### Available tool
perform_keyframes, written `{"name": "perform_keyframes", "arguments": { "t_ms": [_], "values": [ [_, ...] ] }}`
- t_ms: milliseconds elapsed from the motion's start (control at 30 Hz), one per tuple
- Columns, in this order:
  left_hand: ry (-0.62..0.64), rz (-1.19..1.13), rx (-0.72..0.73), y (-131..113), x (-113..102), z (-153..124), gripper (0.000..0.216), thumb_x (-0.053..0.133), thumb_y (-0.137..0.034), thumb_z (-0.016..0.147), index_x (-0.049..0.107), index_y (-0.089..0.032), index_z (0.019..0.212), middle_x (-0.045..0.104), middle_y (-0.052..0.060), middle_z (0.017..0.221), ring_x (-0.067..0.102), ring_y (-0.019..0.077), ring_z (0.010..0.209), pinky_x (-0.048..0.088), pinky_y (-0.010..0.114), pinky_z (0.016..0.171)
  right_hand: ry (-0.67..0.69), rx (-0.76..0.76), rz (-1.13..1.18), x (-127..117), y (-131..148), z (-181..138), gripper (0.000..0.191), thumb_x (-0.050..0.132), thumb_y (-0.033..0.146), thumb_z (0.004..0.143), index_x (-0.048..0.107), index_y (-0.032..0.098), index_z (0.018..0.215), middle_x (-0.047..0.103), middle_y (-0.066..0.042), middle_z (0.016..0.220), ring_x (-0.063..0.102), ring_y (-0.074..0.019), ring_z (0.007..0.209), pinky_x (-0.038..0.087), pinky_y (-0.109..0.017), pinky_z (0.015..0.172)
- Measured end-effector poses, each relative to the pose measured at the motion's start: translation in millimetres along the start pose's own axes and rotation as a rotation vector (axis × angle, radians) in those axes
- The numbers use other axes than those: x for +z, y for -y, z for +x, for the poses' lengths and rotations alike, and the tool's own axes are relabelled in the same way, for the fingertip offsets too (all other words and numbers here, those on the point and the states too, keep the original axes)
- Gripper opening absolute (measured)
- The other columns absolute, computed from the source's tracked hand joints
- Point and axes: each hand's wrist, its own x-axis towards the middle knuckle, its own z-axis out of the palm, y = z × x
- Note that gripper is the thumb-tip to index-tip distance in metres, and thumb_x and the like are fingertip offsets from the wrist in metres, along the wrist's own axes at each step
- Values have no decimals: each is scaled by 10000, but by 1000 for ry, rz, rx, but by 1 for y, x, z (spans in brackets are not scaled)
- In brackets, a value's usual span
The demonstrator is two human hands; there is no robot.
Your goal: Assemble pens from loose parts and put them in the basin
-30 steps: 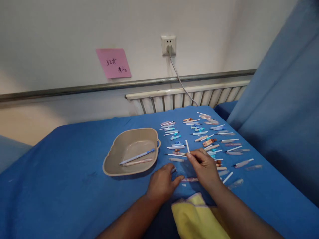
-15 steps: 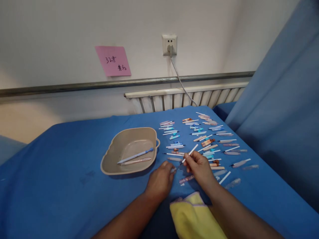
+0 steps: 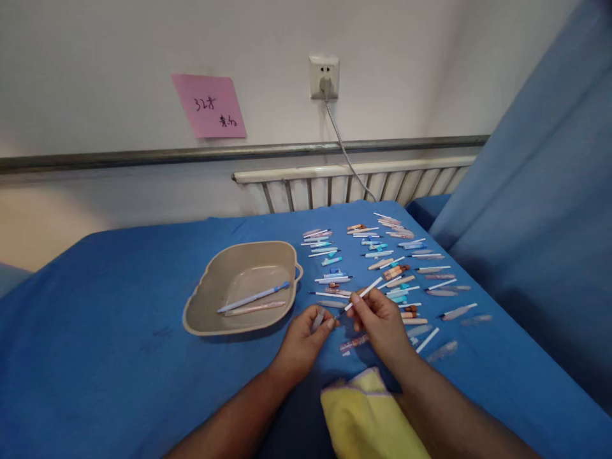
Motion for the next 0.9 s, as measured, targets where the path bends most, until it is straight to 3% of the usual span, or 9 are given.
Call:
{"name": "perform_keyframes", "arguments": {
  "t_ms": [567, 900],
  "values": [
    [8, 26, 22, 3, 1, -1, 160, 594, -314, 765, 568, -165, 712, 558, -24, 684, 489, 141, 689, 390, 232, 657, 21, -12, -47, -1, -7, 0, 259, 604, 438, 794, 569, 185, 753, 612, 26, 585, 487, -84, 404, 373, -199, 400],
    [-67, -241, -71, 3, 1, 0, 233, 730, -302, 651, 562, -159, 726, 563, -28, 657, 493, 114, 625, 382, 212, 593, 152, 22, -70, 1, -11, -2, 243, 613, 396, 791, 568, 176, 697, 576, 33, 553, 480, -86, 431, 376, -210, 444]
  ]
}}
